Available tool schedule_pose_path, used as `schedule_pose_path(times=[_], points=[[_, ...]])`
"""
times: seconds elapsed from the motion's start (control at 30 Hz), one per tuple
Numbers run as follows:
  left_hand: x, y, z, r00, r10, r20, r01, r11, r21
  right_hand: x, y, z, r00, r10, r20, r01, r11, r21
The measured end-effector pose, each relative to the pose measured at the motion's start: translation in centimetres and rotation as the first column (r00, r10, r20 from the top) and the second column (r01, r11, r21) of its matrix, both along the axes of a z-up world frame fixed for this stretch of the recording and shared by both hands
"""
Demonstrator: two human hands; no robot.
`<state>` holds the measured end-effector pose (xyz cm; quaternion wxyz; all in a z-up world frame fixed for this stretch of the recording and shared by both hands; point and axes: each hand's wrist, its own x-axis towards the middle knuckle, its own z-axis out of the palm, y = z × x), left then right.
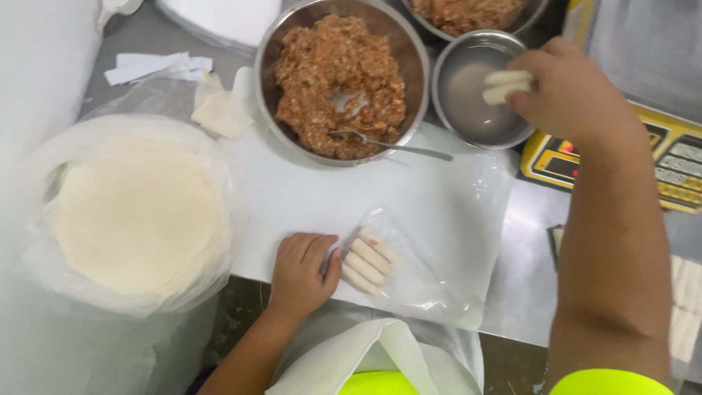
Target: Preparing spring rolls by rolling dough with filling and then packaging them into plastic bags.
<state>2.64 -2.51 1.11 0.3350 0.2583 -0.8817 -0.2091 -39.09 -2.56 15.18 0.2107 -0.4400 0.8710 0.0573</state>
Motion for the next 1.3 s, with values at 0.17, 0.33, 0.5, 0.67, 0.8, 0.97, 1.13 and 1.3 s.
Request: schedule_pose_path(times=[0.17, 0.33, 0.5, 0.67, 0.8, 0.97, 1.13, 1.3], points=[[-0.5, 0.1, -0.1, 1.000, 0.022, -0.004, -0.022, 0.998, -0.066, -0.8, 3.5, -3.7, 0.910, 0.395, -0.127, -0.401, 0.761, -0.509], [-0.9, 1.0, -0.7, 0.999, 0.007, -0.038, -0.009, 0.998, -0.066, 0.9, 4.6, -4.3, 0.954, 0.279, -0.107, -0.273, 0.669, -0.691], [-3.7, 5.4, 2.7, 0.976, -0.212, -0.049, 0.215, 0.974, 0.065, 2.1, 6.2, -5.3, 0.985, 0.173, 0.017, -0.130, 0.798, -0.588], [-7.2, 12.2, 5.0, 0.852, -0.473, 0.225, 0.484, 0.875, 0.003, 7.3, 10.4, -2.2, 0.630, -0.103, 0.769, 0.753, 0.323, -0.573], [-8.2, 13.5, 5.0, 0.892, -0.399, 0.211, 0.429, 0.896, -0.118, 9.9, 21.5, -6.9, 0.308, 0.387, 0.869, 0.854, 0.289, -0.432], [-8.3, 13.3, 5.1, 0.943, -0.299, 0.143, 0.325, 0.920, -0.217, 15.6, 31.8, -9.6, 0.025, 0.589, 0.808, 0.820, 0.450, -0.354], [-7.8, 13.2, 4.8, 0.932, -0.321, 0.166, 0.353, 0.910, -0.218, 20.1, 37.2, -12.7, 0.071, 0.427, 0.901, 0.869, 0.417, -0.266], [-8.0, 13.3, 5.1, 0.928, -0.328, 0.175, 0.365, 0.895, -0.258, 21.7, 36.1, -11.9, 0.309, 0.138, 0.941, 0.822, 0.459, -0.337]])
